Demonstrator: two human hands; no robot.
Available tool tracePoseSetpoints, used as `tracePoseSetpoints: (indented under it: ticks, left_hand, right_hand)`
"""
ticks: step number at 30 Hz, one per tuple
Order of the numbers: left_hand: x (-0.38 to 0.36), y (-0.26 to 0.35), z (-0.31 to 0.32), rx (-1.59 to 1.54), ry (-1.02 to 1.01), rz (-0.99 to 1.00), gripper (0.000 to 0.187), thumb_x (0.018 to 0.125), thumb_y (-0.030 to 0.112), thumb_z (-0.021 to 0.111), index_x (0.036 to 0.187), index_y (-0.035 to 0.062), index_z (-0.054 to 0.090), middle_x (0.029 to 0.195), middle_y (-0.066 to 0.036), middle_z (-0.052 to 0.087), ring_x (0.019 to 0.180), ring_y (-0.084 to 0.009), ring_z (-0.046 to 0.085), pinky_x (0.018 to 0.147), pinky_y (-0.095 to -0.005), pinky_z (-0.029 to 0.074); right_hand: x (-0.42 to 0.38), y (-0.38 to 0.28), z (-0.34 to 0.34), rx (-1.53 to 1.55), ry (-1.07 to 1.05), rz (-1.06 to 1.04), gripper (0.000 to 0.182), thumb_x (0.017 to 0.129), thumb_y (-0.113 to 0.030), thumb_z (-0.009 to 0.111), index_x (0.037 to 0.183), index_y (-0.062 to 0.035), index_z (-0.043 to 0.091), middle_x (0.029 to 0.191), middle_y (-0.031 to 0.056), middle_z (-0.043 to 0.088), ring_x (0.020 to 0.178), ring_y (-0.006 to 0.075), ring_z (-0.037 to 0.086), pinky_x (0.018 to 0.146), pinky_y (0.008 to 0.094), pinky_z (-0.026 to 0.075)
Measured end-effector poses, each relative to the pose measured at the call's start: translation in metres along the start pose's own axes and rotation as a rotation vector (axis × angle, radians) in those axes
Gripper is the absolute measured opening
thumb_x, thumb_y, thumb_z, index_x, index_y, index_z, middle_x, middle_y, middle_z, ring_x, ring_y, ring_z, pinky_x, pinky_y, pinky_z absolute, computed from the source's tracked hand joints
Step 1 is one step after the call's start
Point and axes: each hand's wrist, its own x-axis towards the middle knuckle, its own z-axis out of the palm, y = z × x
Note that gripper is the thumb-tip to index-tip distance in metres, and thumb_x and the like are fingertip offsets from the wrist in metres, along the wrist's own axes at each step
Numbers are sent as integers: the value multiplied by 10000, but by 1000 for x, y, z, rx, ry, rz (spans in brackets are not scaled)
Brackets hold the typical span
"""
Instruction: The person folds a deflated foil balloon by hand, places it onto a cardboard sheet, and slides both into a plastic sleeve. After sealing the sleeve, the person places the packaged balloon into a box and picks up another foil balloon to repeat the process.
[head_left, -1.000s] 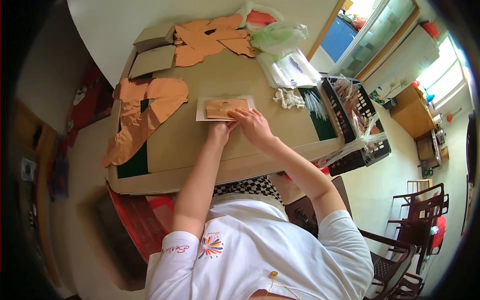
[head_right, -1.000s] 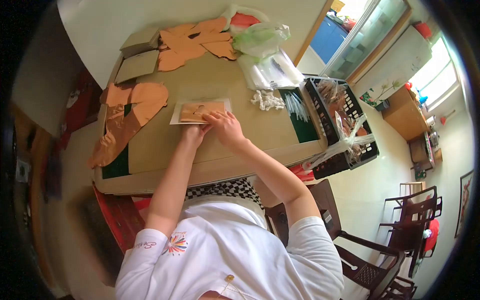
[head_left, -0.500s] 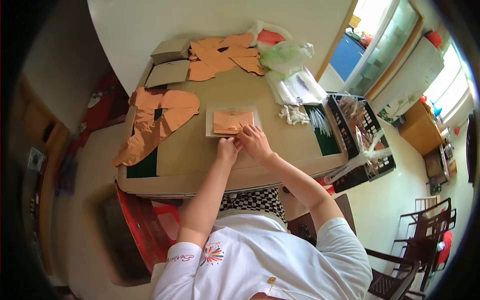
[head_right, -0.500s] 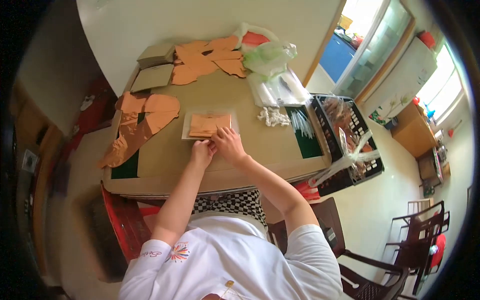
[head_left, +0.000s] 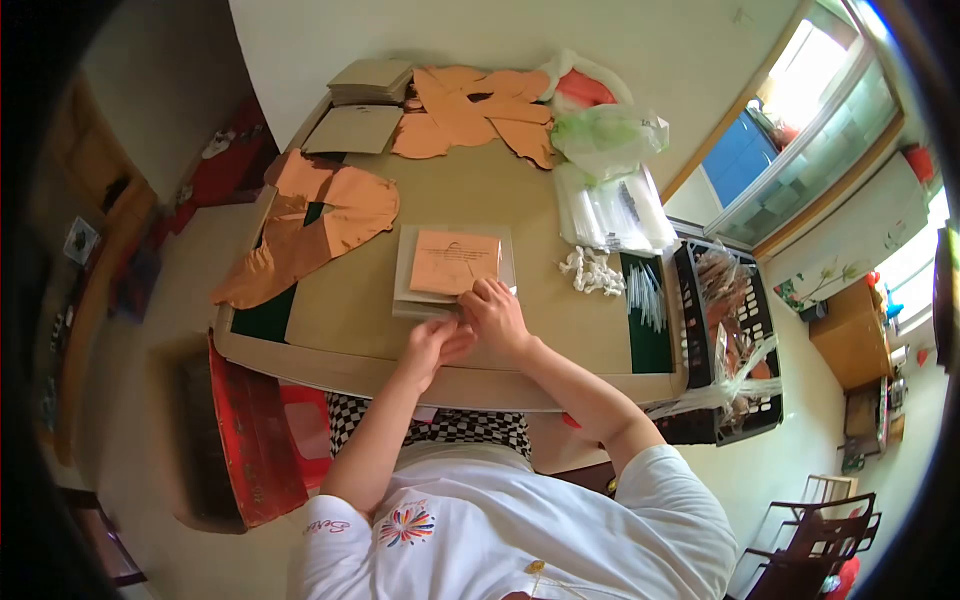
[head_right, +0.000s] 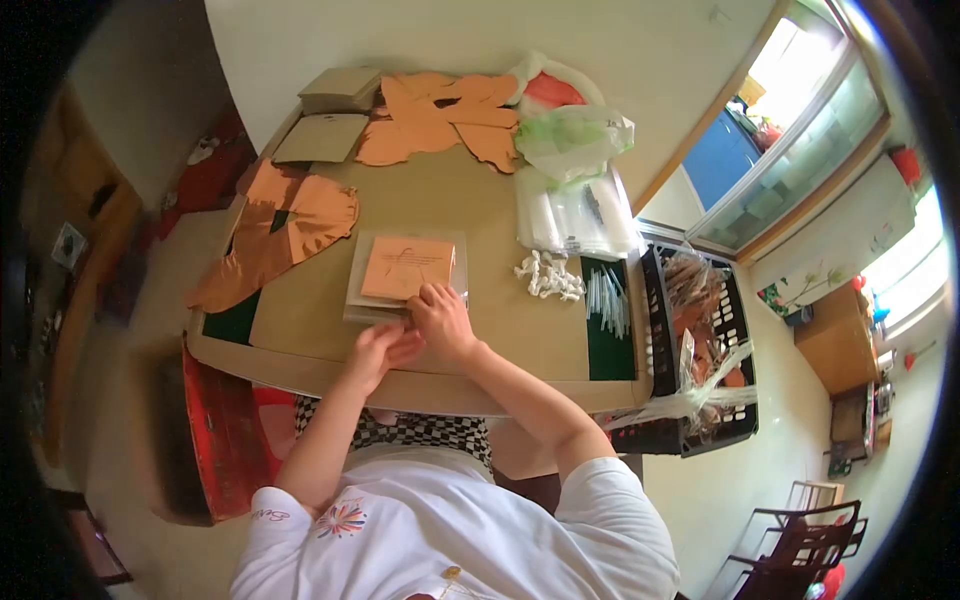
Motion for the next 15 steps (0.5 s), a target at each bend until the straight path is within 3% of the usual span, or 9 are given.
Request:
tracePoseSetpoints:
  ticks: [2, 5, 6, 9, 10, 13, 15]
  left_hand:
    - [-25, 7, -10, 288, -45, -98, 141, 947, 120, 529, 970, 5, 607, 931, -114, 658, 870, -209, 675, 697, -337, 561]
    - [-54, 7, -4, 854, 117, 449, 119, 906, 86, 587, 937, -2, 661, 836, -96, 667, 780, -197, 680, 655, -322, 548]
    - [-59, 7, -2, 1024, 160, 680, 64, 842, 23, 636, 898, 12, 664, 854, -87, 656, 792, -214, 661, 672, -319, 534]
    - [-58, 8, -7, 1239, 156, 1030, 97, 801, 0, 652, 895, 24, 662, 873, -80, 647, 826, -260, 631, 733, -337, 531]
    - [-56, 11, -11, 1217, 163, 982, 219, 760, -30, 651, 967, 41, 652, 1000, -88, 634, 975, -287, 585, 855, -372, 497]
    - [-33, 33, -16, 1403, 150, 1100, 351, 769, -6, 619, 1115, 56, 608, 1053, -108, 593, 1004, -294, 550, 897, -409, 460]
    - [-17, 38, -26, 1565, 35, 1093, 421, 765, 1, 601, 1181, 59, 569, 1119, -117, 572, 1066, -297, 526, 950, -417, 427]
  right_hand:
    - [-5, -3, -2, 30, -28, -26, 137, 694, -86, 636, 824, -79, 593, 780, 66, 508, 808, 255, 544, 726, 363, 428]
    - [-12, -11, -6, 57, -78, -60, 144, 698, -95, 621, 841, -84, 604, 799, 63, 507, 821, 248, 536, 736, 360, 424]
    - [-11, -14, -7, 61, -90, -75, 146, 695, -108, 608, 839, -88, 600, 811, 62, 506, 833, 244, 533, 745, 359, 420]
    - [-11, -26, -10, 83, -77, -93, 152, 701, -118, 609, 850, -91, 606, 822, 59, 505, 834, 241, 527, 755, 356, 420]
    - [-10, -27, -9, 71, -72, -95, 158, 703, -122, 610, 858, -91, 610, 827, 59, 505, 836, 241, 527, 760, 356, 421]
    - [-18, -36, -7, 27, -94, -68, 182, 710, -130, 613, 888, -94, 623, 841, 56, 507, 844, 237, 527, 775, 358, 423]
    - [-19, -42, -9, -13, -145, -41, 204, 718, -128, 611, 918, -97, 634, 850, 53, 508, 853, 231, 530, 787, 359, 425]
